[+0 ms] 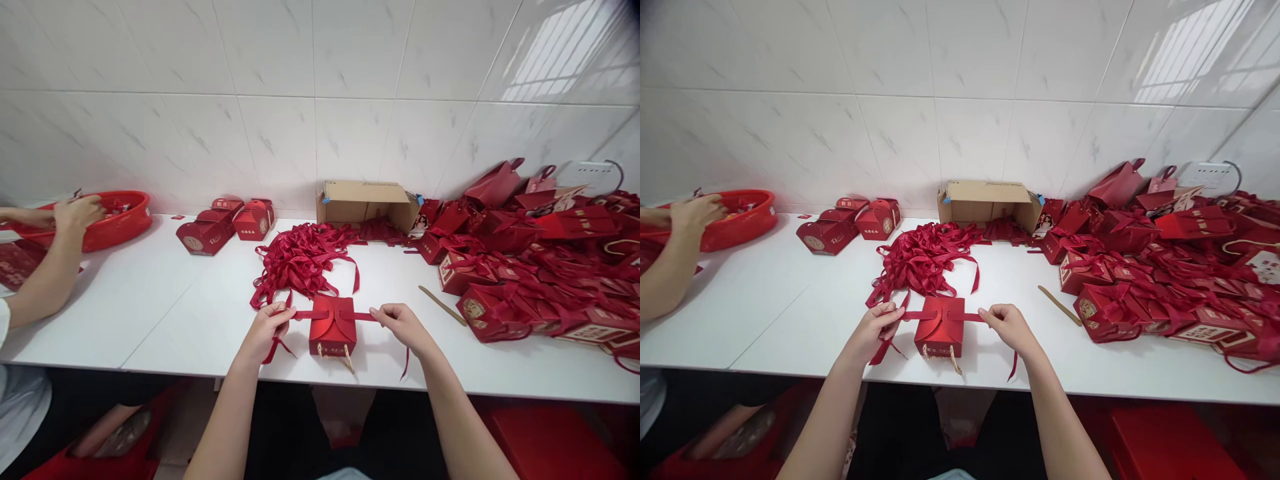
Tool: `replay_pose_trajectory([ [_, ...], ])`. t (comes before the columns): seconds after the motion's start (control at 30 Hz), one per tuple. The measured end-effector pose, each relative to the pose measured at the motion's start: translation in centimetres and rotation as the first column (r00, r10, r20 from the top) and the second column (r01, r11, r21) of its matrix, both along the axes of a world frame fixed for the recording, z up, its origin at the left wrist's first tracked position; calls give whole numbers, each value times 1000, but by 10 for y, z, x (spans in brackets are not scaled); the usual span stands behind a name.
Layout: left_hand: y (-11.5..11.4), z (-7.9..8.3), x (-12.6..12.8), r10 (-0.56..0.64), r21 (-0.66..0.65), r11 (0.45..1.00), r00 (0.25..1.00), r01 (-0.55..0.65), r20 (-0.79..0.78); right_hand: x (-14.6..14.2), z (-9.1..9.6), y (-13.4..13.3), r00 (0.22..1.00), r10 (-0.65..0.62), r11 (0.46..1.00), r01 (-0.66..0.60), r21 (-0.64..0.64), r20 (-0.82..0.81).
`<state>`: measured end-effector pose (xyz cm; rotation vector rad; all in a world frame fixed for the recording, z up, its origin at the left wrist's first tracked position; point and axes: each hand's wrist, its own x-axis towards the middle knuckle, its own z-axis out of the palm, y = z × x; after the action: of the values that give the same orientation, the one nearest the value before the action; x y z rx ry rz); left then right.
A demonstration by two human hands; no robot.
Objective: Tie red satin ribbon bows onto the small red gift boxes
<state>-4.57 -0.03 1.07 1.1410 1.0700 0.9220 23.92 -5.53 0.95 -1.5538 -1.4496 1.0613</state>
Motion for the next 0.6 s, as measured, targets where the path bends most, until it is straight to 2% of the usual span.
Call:
replay_pose_trajectory([
  [0.13, -1, -15, 0, 5, -3, 1000, 999, -5, -47, 2, -12, 0, 998, 55, 997, -53, -48, 30],
  [0.27, -2, -22, 0, 34, 35, 999, 993, -30, -112, 4, -28, 2, 996, 75, 995, -71, -74, 57],
  [0.33, -2, -21, -2, 86, 81, 994, 987, -75, -137, 6, -33, 2, 996, 40, 999, -39, -9, 74],
  [0.37, -3, -20, -3, 136, 123, 985, 979, -117, -155, 7, -33, 1, 997, -16, 999, 12, 53, 81],
  [0.43, -7, -18, -8, 311, 294, 926, 921, -238, -235, 8, -31, -3, 978, -193, 964, 174, 203, 77],
  [0.5, -17, -16, -11, 516, 511, 802, 790, -309, -331, 6, -25, -12, 941, -337, 904, 315, 287, 27],
  [0.53, -24, -15, -12, 570, 582, 758, 732, -294, -373, 4, -22, -18, 939, -343, 901, 331, 282, -9],
  [0.57, -32, -14, -13, 567, 605, 756, 710, -248, -418, 1, -19, -24, 954, -296, 921, 299, 248, -51],
  [0.6, -39, -12, -12, 503, 580, 795, 727, -179, -467, -3, -16, -30, 973, -211, 955, 226, 192, -98],
])
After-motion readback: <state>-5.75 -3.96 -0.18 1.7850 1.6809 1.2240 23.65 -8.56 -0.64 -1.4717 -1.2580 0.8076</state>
